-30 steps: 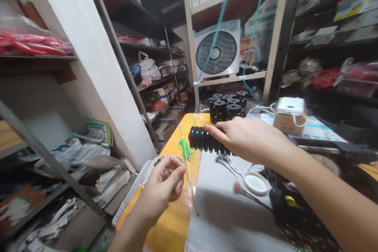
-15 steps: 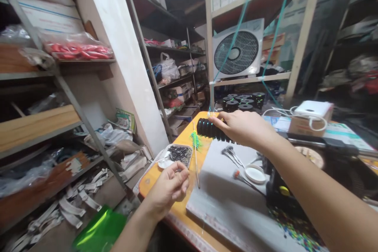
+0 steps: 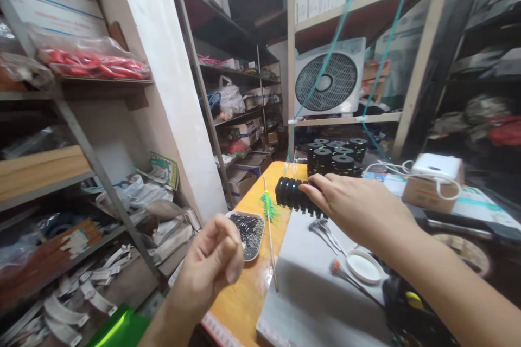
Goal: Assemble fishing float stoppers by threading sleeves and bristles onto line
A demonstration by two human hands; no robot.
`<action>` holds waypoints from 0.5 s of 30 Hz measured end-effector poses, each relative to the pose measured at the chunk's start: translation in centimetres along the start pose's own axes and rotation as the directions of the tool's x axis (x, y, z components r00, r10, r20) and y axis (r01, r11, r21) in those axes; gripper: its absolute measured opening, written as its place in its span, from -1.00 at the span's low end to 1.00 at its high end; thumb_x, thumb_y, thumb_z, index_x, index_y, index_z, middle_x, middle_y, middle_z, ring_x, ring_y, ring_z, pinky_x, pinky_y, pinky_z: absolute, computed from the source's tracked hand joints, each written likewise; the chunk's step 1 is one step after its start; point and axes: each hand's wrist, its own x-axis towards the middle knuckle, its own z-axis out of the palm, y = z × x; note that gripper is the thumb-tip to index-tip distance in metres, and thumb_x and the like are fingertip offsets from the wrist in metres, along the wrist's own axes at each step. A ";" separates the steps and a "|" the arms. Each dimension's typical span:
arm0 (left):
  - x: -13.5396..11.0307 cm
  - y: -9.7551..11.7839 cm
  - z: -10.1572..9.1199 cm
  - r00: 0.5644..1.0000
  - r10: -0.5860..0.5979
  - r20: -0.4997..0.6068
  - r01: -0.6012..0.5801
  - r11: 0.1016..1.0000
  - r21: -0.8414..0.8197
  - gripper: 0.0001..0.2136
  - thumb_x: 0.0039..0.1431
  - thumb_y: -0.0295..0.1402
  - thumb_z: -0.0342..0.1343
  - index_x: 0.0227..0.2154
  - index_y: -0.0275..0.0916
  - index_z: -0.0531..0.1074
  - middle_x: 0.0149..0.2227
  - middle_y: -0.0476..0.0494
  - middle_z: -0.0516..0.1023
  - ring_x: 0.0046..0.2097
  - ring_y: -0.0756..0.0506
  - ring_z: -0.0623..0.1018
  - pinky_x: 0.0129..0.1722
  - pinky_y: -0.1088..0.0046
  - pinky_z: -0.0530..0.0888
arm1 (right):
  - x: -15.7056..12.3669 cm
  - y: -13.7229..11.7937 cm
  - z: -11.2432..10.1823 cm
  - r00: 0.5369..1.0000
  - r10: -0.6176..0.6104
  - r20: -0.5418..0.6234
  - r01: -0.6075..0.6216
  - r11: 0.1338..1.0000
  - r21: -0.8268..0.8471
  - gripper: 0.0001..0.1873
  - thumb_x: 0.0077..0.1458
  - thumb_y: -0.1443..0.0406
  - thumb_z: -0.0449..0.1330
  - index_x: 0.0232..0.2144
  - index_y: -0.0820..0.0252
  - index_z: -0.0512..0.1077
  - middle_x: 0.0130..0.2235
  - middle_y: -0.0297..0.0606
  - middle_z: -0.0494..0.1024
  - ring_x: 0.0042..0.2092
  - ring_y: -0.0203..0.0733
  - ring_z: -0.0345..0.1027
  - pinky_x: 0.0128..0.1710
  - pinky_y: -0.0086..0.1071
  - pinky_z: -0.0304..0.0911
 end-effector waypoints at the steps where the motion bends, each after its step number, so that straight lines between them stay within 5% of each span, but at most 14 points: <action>1: 1.3 1.0 0.1 0.998 0.057 0.000 -0.057 0.998 0.017 -0.64 0.20 -0.03 0.35 -0.37 -0.16 0.36 -0.65 0.17 0.28 -0.63 0.10 0.14 -0.65 0.62 0.07 | -0.1 -0.2 -0.1 1.000 0.002 0.020 -0.001 0.999 -0.038 -0.69 0.43 0.13 0.18 0.02 0.22 0.50 -0.22 -0.27 0.63 -0.34 -0.23 0.54 -0.38 -0.32 0.47; 5: 9.3 4.6 -0.4 0.965 0.245 -0.090 -0.233 0.964 0.128 -0.71 0.29 -0.09 0.27 -0.30 -0.15 0.35 -0.56 0.18 0.30 -0.60 0.11 0.16 -0.58 0.63 0.20 | -0.3 -0.7 -0.5 0.999 -0.008 0.054 0.015 0.992 -0.125 -0.69 0.45 0.14 0.13 0.02 0.23 0.49 -0.23 -0.26 0.63 -0.34 -0.20 0.54 -0.43 -0.33 0.40; 9: 15.9 4.2 -4.2 0.946 0.217 -0.241 -0.110 0.914 0.391 -0.85 0.43 -0.26 0.14 -0.15 -0.25 0.44 -0.38 0.06 0.44 -0.53 0.06 0.36 -0.57 0.54 0.36 | -0.2 -0.7 -0.8 0.997 -0.036 0.064 0.045 0.989 -0.141 -0.72 0.46 0.18 0.11 0.01 0.23 0.49 -0.23 -0.26 0.63 -0.33 -0.19 0.53 -0.42 -0.35 0.34; 12: 15.3 2.0 -8.1 0.957 0.067 -0.283 0.114 0.808 0.577 -0.80 0.39 -0.26 0.21 -0.07 -0.27 0.50 -0.18 -0.10 0.58 -0.32 -0.05 0.57 -0.36 0.37 0.58 | -0.2 -0.8 -0.9 0.997 -0.055 0.056 0.062 0.990 -0.126 -0.65 0.48 0.21 -0.03 0.00 0.23 0.50 -0.19 -0.17 0.67 -0.31 -0.07 0.58 -0.49 -0.31 0.19; 15: 9.7 1.3 -10.5 0.959 -0.079 -0.271 0.251 0.676 0.693 -0.86 0.36 -0.30 0.24 -0.23 -0.28 0.51 -0.29 -0.02 0.56 -0.38 -0.03 0.53 -0.37 0.39 0.54 | -0.3 -0.8 -0.9 0.998 -0.046 0.048 0.051 0.994 -0.095 -0.55 0.49 0.16 -0.15 -0.04 0.20 0.50 -0.20 -0.11 0.68 -0.31 0.03 0.60 -0.51 -0.28 0.07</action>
